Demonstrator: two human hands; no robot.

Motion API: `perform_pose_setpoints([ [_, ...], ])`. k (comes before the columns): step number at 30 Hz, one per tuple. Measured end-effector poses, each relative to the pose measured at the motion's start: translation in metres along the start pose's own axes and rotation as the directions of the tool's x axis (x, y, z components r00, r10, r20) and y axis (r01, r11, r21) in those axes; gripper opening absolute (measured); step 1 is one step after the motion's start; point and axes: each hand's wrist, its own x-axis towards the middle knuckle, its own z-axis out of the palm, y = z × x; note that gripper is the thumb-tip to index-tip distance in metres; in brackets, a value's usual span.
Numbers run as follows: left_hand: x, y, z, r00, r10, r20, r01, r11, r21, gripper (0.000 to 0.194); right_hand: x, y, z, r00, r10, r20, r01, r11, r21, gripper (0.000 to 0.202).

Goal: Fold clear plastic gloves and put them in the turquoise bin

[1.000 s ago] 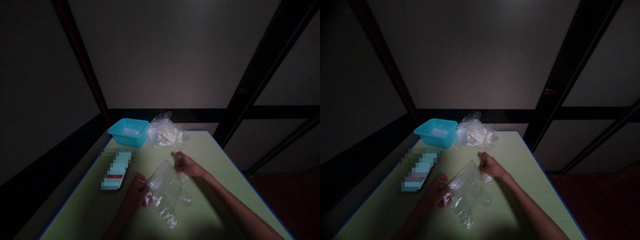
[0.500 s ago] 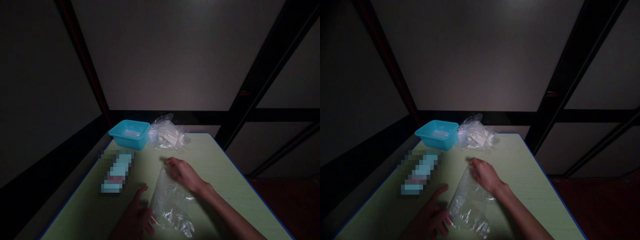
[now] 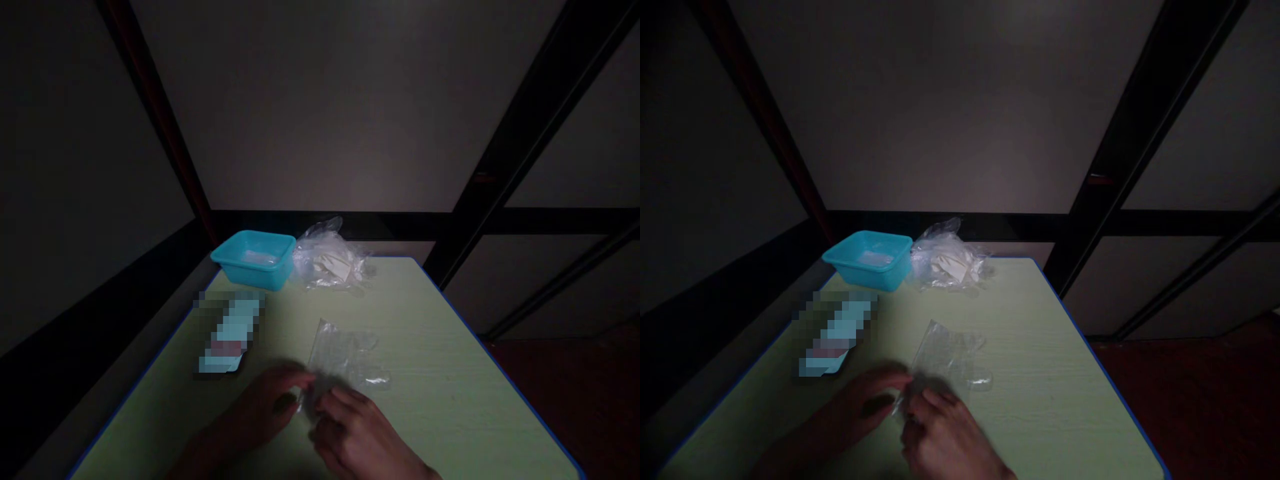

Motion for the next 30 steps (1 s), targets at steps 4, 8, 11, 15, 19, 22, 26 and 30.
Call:
perform_pose_setpoints([
  [4,-0.001,-0.008,0.005,0.999,-0.046,-0.018,0.046,0.998,-0.042,0.049,0.008,-0.006,0.020,0.999,-0.026,-0.043,0.021,0.994,-0.108,0.011],
  [8,-0.004,-0.016,0.008,0.999,-0.044,-0.029,0.042,0.997,-0.066,0.051,0.011,-0.004,0.031,0.998,0.004,-0.059,-0.011,0.992,-0.126,0.014],
  [11,-0.007,-0.019,0.008,0.998,-0.056,-0.013,0.055,0.996,-0.066,0.049,0.011,-0.002,0.027,0.999,0.052,-0.018,-0.053,0.997,-0.056,0.016],
  [15,-0.007,-0.019,0.011,0.998,-0.064,0.002,0.064,0.995,-0.070,0.060,0.009,0.000,0.006,0.976,0.199,0.087,-0.211,0.964,0.160,0.018],
  [19,0.000,-0.016,0.018,0.997,-0.003,-0.082,-0.001,0.998,-0.057,0.050,0.004,0.000,-0.005,0.947,0.319,0.040,-0.317,0.904,0.288,0.023],
  [22,0.008,-0.012,0.021,0.989,0.091,-0.114,-0.095,0.995,-0.037,0.025,-0.003,0.001,0.000,0.949,0.311,-0.043,-0.289,0.920,0.264,0.019],
  [26,0.014,-0.008,0.019,0.967,0.213,-0.136,-0.216,0.976,-0.001,0.019,-0.019,0.006,0.016,0.948,0.252,-0.193,-0.245,0.968,0.057,0.025],
  [30,0.015,-0.006,0.015,0.954,0.257,-0.153,-0.262,0.965,-0.015,0.018,-0.035,0.012,0.021,0.953,0.188,-0.239,-0.214,0.973,-0.089,0.033],
])
